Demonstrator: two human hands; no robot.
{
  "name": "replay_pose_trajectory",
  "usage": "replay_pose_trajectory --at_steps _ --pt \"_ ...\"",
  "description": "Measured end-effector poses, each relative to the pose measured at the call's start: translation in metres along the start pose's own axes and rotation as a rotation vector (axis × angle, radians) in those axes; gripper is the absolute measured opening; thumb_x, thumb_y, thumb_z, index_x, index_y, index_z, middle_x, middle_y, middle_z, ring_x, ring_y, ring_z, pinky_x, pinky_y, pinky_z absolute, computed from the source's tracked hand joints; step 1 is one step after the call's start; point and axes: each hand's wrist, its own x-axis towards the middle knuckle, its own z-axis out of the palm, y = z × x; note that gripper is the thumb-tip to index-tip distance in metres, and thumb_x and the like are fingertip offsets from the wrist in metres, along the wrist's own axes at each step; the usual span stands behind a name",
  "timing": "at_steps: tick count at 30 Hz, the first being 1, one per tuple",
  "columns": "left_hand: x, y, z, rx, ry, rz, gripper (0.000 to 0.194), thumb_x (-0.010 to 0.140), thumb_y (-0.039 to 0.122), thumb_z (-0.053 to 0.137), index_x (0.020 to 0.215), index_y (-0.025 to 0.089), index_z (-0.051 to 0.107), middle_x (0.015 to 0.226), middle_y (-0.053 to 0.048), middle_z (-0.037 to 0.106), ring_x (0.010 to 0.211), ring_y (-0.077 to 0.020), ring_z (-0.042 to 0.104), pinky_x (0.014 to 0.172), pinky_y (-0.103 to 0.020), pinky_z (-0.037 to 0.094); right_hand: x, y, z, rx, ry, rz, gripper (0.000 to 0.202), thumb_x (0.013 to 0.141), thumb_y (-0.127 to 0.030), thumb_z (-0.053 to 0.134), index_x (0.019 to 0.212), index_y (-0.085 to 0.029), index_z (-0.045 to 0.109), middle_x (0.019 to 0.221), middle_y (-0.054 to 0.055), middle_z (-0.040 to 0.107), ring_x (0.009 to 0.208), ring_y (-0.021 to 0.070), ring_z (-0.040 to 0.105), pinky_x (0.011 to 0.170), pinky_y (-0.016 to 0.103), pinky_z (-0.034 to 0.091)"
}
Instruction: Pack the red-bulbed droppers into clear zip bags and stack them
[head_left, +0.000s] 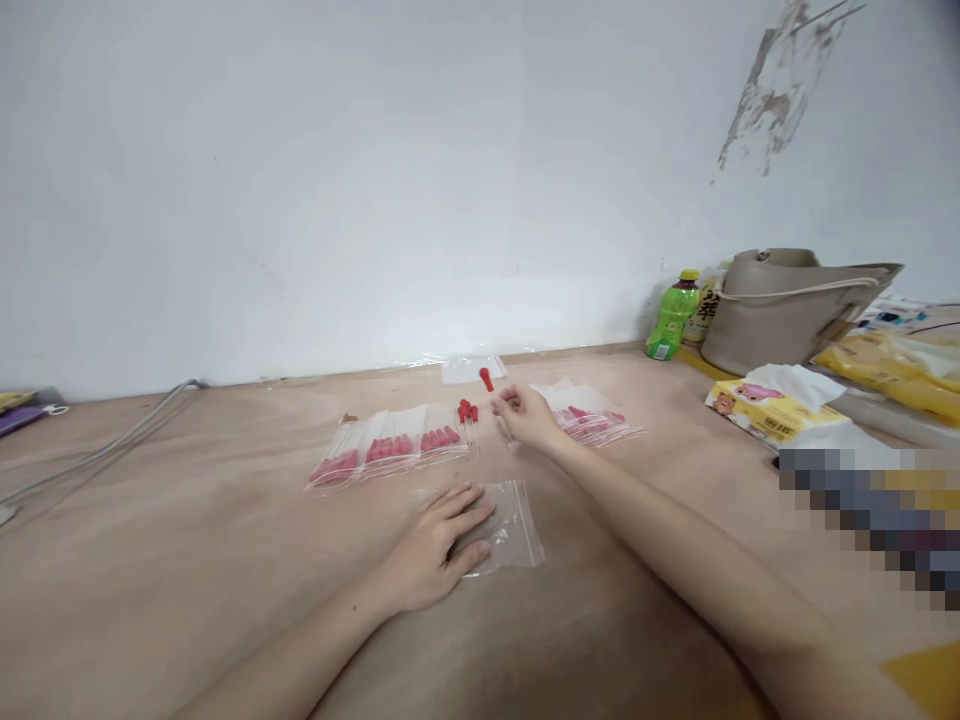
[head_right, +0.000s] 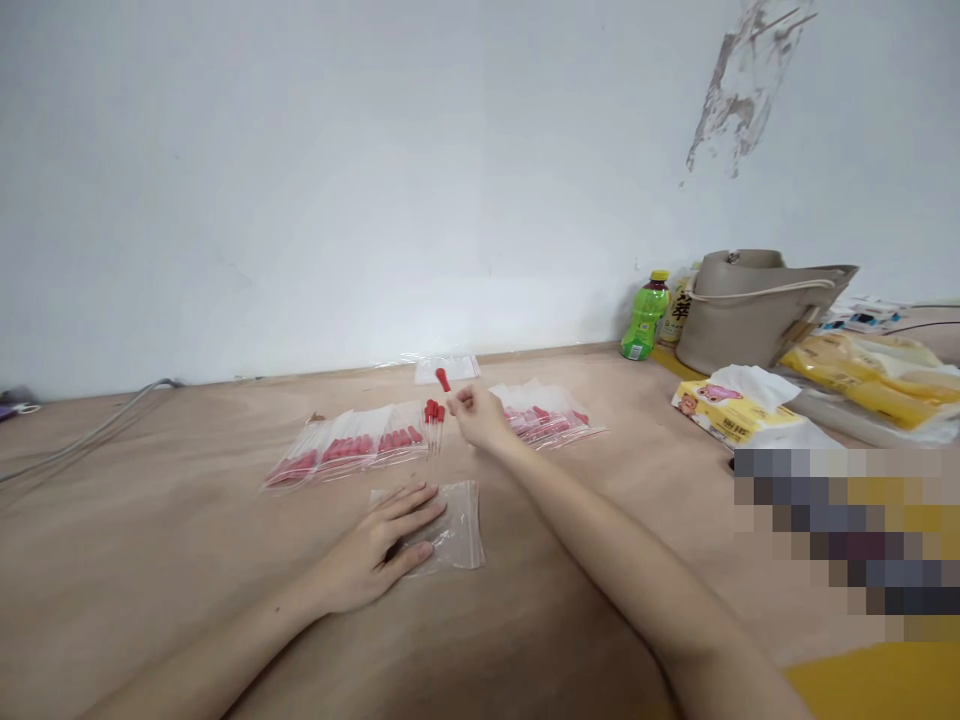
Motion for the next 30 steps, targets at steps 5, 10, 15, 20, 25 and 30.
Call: replay_pose_trajectory --at_steps 5,10,15,20,25,30 --pt "0.002 0.001 0.005 0.03 0.003 -0.055 0.042 0.089 0.039 0.035 0.129 0.026 0.034 0.137 -0.004 0.028 0.127 -0.0232 0.022 0.102 -0.046 0.02 -0.059 0.028 -0.022 0.653 0.063 0.041 0.061 0.07 -0.035 0.054 0.119 -0.018 0.022 0.058 -0.008 0.049 0.041 0.0079 0.048 0.038 0.019 0.04" --pt "0.001 0.002 0.006 0.038 0.0 -0.04 0.047 0.087 0.042 0.037 0.131 0.027 0.03 0.139 -0.004 0.025 0.127 -0.0245 0.019 0.102 -0.047 0.02 -0.089 0.043 -0.025 0.763 0.062 0.136 0.076 0.066 -0.033 0.056 0.126 -0.021 0.011 0.056 -0.009 0.048 0.045 0.0111 0.054 0.041 0.023 0.047" --pt "0.001 0.001 0.006 0.064 -0.011 -0.057 0.048 0.087 0.044 0.036 0.131 0.027 0.03 0.139 -0.004 0.024 0.128 -0.0249 0.019 0.102 -0.046 0.02 -0.089 0.042 -0.016 0.82 0.048 0.201 0.069 0.066 -0.034 0.058 0.12 -0.022 0.018 0.058 -0.008 0.049 0.047 0.0117 0.056 0.045 0.025 0.05" --pt "0.004 0.004 0.008 0.057 0.039 -0.079 0.051 0.087 0.044 0.036 0.134 0.026 0.024 0.138 -0.005 0.026 0.127 -0.0238 0.02 0.102 -0.044 0.022 -0.096 0.039 -0.014 0.962 -0.019 0.263 0.046 0.072 -0.039 0.053 0.108 -0.025 0.029 0.065 -0.005 0.052 0.055 0.0129 0.06 0.051 0.027 0.051" --pt "0.005 0.006 0.009 0.052 0.051 -0.09 0.052 0.088 0.043 0.035 0.134 0.027 0.02 0.138 -0.005 0.026 0.127 -0.0241 0.021 0.102 -0.044 0.022 -0.1 0.045 -0.025 0.939 -0.261 0.256 0.028 0.07 -0.04 0.057 0.085 -0.019 0.045 0.075 0.0 0.058 0.058 0.0098 0.059 0.059 0.027 0.05" --pt "0.005 0.006 0.007 0.068 0.019 -0.097 0.047 0.089 0.042 0.032 0.133 0.03 0.022 0.139 -0.002 0.025 0.127 -0.0236 0.02 0.101 -0.045 0.021 -0.095 0.05 -0.043 0.839 -0.588 0.08 0.027 0.061 -0.033 0.067 0.074 -0.015 0.052 0.089 0.003 0.058 0.065 0.0083 0.055 0.061 0.024 0.047"
